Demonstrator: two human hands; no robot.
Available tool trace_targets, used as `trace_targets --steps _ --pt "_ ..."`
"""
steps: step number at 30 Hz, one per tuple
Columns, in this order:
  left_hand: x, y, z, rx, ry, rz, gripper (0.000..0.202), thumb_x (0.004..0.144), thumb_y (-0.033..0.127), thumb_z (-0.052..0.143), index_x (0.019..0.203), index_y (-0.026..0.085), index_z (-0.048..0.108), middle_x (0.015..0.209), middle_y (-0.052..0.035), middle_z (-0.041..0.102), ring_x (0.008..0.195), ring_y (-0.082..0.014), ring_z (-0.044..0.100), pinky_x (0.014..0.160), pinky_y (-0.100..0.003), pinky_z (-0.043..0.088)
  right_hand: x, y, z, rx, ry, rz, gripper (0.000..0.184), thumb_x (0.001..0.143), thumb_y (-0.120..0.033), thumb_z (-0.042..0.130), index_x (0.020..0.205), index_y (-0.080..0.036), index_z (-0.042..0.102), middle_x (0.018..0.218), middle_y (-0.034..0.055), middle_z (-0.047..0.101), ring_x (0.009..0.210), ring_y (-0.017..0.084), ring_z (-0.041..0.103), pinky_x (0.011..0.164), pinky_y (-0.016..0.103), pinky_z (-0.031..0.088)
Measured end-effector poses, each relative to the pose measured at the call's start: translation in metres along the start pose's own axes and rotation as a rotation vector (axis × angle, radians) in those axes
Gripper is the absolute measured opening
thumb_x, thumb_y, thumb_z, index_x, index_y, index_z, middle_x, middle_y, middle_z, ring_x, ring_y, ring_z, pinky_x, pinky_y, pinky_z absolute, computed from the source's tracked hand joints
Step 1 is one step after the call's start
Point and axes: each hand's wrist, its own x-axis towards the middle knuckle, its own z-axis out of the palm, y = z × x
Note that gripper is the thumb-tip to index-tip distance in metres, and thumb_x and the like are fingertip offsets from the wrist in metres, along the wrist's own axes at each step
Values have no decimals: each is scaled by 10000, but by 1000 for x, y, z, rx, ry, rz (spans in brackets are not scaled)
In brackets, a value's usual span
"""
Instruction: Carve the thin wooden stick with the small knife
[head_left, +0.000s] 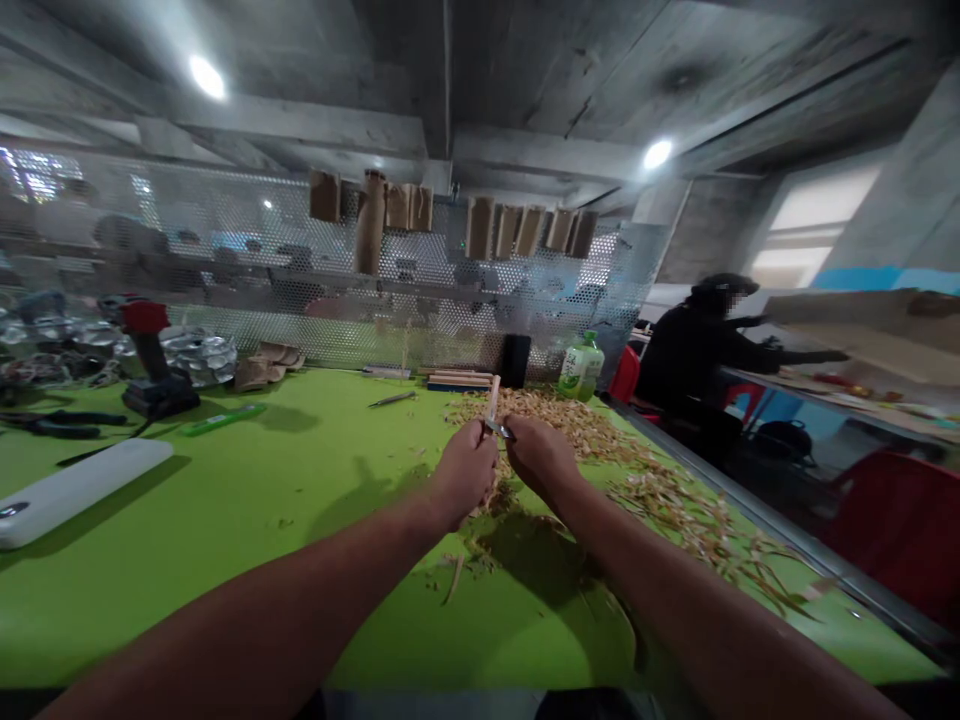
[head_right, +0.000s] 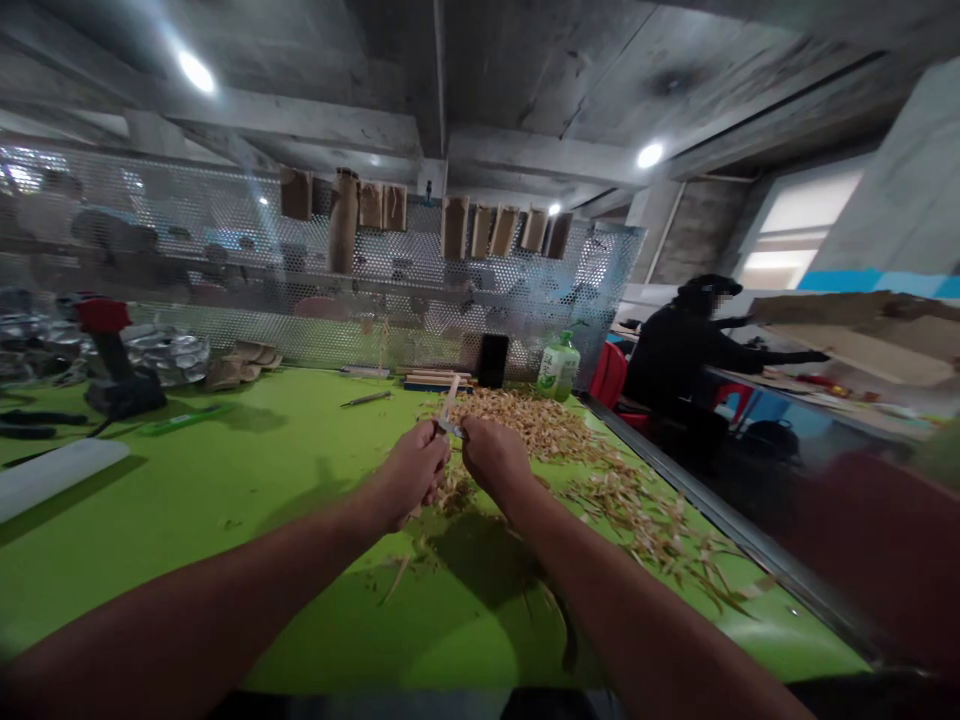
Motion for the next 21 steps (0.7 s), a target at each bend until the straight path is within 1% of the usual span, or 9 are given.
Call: trace_targets --steps 4,7,11,14,16,18,19,21 --pt "0 0 0 33 -5 -8 96 855 221 491 795 213 416 564 78 382 399 -59 300 394 -185 244 -1 1 -4 -21 0 10 277 900 -218 396 955 -220 668 924 77 727 830 191 659 642 245 361" --pt "-8 3 2 41 -23 -22 78 874 230 450 808 220 411 568 77 369 400 -69 293 384 -191 245 1 5 -5 -25 11 29 281 901 -220 395 972 -216 666 936 82 725 834 196 655 659 251 370" --pt "-19 10 6 44 -88 -91 73 900 243 411 837 212 431 585 65 401 405 -72 299 376 -193 252 6 13 -6 -21 41 84 305 911 -215 383 1015 -207 669 953 98 723 863 202 653 702 256 385" --pt "-21 14 7 54 -107 -140 74 913 230 396 868 205 448 596 64 398 408 -68 294 371 -188 248 11 20 -3 -10 50 123 307 910 -225 395 1025 -206 680 952 103 722 888 212 657 725 260 397" --pt "-24 14 8 70 -109 -145 79 919 222 389 906 203 464 596 67 389 405 -66 290 367 -184 250 16 29 1 2 45 164 320 914 -232 396 1060 -215 681 970 102 723 911 219 660 734 264 409" --pt "-29 13 12 108 -149 -121 105 923 254 406 942 199 493 605 62 406 409 -64 304 366 -179 265 21 43 3 17 29 234 344 920 -226 386 1100 -213 679 994 111 722 920 228 666 725 270 423" --pt "-32 12 14 129 -187 -100 128 921 284 424 960 197 510 617 57 422 412 -63 314 365 -176 272 23 51 4 23 16 278 355 920 -217 382 1112 -200 681 1000 122 721 914 235 671 712 274 430" --pt "-38 9 18 116 -300 -50 188 915 347 448 1013 204 522 635 55 435 415 -63 321 359 -177 291 26 70 4 28 -11 361 364 914 -202 384 1099 -151 694 1000 161 718 892 256 681 685 287 442"
